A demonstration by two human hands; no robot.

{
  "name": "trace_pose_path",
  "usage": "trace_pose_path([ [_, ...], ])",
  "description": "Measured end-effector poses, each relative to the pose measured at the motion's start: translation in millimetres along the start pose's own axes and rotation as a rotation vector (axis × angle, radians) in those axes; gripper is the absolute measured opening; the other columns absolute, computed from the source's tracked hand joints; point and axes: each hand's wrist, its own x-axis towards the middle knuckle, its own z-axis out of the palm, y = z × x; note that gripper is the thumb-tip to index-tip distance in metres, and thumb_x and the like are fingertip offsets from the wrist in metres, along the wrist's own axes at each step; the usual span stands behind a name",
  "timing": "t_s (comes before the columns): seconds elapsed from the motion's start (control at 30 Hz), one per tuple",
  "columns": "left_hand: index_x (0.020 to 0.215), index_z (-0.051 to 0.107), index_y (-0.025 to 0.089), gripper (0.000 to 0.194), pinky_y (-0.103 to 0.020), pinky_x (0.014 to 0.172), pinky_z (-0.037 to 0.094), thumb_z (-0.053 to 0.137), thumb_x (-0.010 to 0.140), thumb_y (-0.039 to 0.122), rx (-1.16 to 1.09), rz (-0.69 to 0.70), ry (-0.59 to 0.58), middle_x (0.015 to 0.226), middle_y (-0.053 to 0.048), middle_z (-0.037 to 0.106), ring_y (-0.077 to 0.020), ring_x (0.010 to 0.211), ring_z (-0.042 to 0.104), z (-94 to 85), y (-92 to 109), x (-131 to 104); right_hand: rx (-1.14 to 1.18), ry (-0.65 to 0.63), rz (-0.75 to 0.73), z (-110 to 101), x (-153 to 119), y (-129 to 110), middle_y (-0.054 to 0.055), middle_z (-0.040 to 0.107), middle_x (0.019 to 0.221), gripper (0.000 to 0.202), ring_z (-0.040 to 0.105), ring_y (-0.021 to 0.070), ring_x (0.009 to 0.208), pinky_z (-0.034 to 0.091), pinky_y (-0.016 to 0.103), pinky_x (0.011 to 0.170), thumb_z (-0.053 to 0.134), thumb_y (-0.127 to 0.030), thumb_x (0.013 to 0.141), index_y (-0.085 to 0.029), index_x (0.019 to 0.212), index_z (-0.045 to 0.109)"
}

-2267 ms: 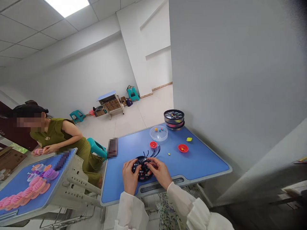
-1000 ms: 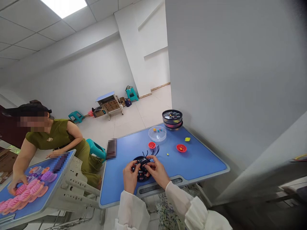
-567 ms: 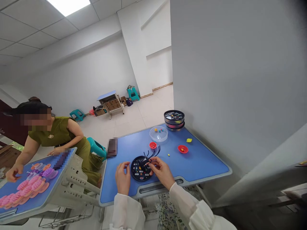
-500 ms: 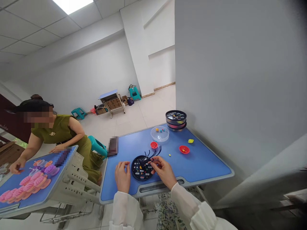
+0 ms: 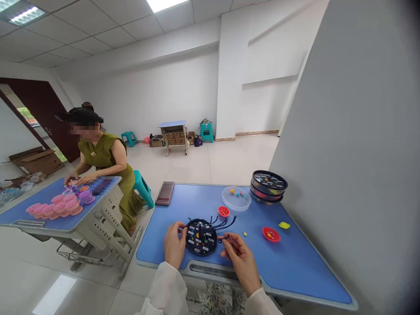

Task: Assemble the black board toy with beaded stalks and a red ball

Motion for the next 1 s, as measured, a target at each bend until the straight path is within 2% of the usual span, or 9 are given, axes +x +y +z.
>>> trace_pose_path([
  [0.1,0.083,0.062,0.020,0.021,-0.031,0.066,0.046,0.049,0.083,0.037,-0.159,-0.045,0.061,0.076,-0.004,0.067,-0.0197,0.070,0.062,-2.9,-9,-3,0.017,-0.010,0.010,-2,-4,-3,0.006,0.071,0.087,0.040,0.059,0.0155,0.049,0.046,0.029,0.045,0.072,-0.052,0.065,-0.022,0.089,0.059],
  [0.23,0.086,0.062,0.020,0.027,-0.029,0.060,0.046,0.050,0.083,0.043,-0.281,-0.094,0.029,0.076,-0.004,0.069,-0.0187,0.066,0.062,-5.9,-15,-7,0.008,-0.029,0.027,-1,-6,-4,0.006,0.071,0.089,0.038,0.058,0.0141,0.048,0.048,0.029,0.047,0.073,-0.050,0.065,-0.023,0.087,0.060],
  [0.43,0.089,0.058,0.020,0.024,-0.029,0.070,0.048,0.047,0.087,0.042,-0.393,-0.178,-0.028,0.087,-0.006,0.072,-0.0208,0.083,0.067,-3.1,-18,-7,-0.061,-0.036,0.045,-2,-7,4,0.007,0.070,0.093,0.035,0.059,0.0145,0.049,0.050,0.030,0.050,0.072,-0.050,0.067,-0.023,0.087,0.061],
  [0.67,0.090,0.058,0.020,0.024,-0.029,0.070,0.048,0.049,0.086,0.043,-0.365,-0.235,-0.036,0.085,-0.006,0.071,-0.0208,0.082,0.067,-2.4,-17,-10,-0.132,-0.018,0.063,-2,-10,7,0.007,0.071,0.089,0.035,0.059,0.0144,0.049,0.051,0.029,0.049,0.071,-0.050,0.069,-0.022,0.089,0.061],
  [0.83,0.089,0.059,0.020,0.027,-0.029,0.070,0.048,0.049,0.086,0.046,-0.337,-0.272,-0.073,0.083,-0.005,0.070,-0.0212,0.083,0.066,-5.0,-11,-10,-0.132,-0.012,0.081,-2,-10,3,0.008,0.071,0.094,0.037,0.060,0.0129,0.050,0.051,0.026,0.050,0.069,-0.051,0.072,-0.021,0.091,0.060],
  [1.0,0.088,0.059,0.021,0.026,-0.029,0.069,0.049,0.050,0.086,0.045,-0.338,-0.274,-0.075,0.085,-0.005,0.070,-0.0210,0.081,0.066,-3.6,-12,-11,-0.107,0.020,0.014,-3,-9,18,0.007,0.071,0.088,0.042,0.058,0.0128,0.044,0.050,0.026,0.046,0.072,-0.054,0.067,-0.021,0.090,0.061],
])
